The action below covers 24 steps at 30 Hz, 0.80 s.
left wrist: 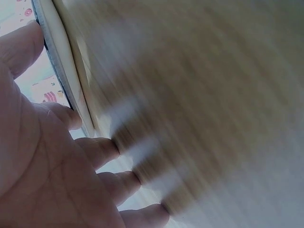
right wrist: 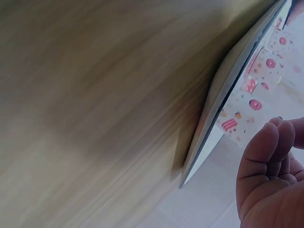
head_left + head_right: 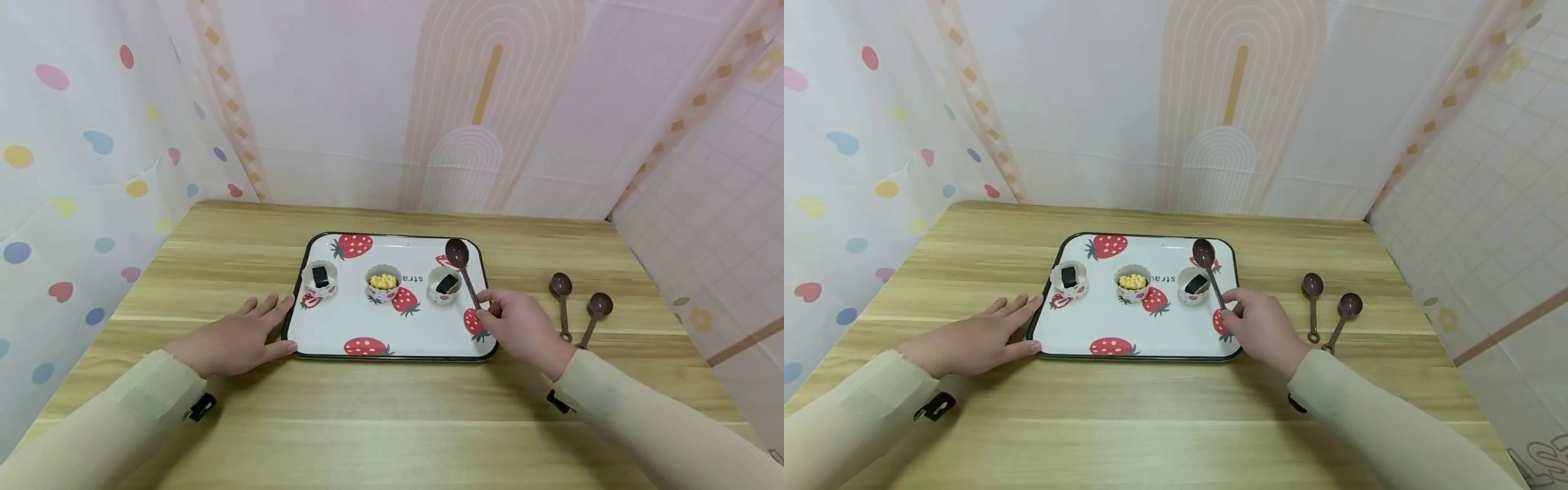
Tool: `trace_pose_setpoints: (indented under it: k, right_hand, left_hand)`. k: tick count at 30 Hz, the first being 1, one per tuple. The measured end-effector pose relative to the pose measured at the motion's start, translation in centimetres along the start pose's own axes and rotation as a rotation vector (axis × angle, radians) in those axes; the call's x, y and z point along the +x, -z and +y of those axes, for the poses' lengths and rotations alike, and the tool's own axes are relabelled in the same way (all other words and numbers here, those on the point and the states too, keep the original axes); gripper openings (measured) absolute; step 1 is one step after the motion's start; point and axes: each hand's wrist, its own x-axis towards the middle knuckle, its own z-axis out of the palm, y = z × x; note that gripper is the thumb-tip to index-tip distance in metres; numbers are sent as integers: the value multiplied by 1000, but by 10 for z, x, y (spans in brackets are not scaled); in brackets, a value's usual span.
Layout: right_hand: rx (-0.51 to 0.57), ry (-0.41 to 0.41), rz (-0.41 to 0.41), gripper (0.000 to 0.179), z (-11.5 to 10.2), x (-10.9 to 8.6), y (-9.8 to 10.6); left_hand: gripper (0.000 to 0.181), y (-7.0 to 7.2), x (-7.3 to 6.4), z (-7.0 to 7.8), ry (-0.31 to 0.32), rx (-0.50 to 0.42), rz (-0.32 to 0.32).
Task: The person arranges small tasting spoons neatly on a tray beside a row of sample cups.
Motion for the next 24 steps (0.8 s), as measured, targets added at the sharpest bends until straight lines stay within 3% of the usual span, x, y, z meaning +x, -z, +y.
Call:
trace_pose_setpoints:
  k: [8, 24]
  right_hand:
    - [81, 26, -7, 25, -9, 4, -13]
    - [138, 19, -38, 23, -34, 11, -38]
  left_hand:
    - [102, 0, 1, 0, 3, -2, 0]
    - [102, 3, 0, 2, 16, -16, -15]
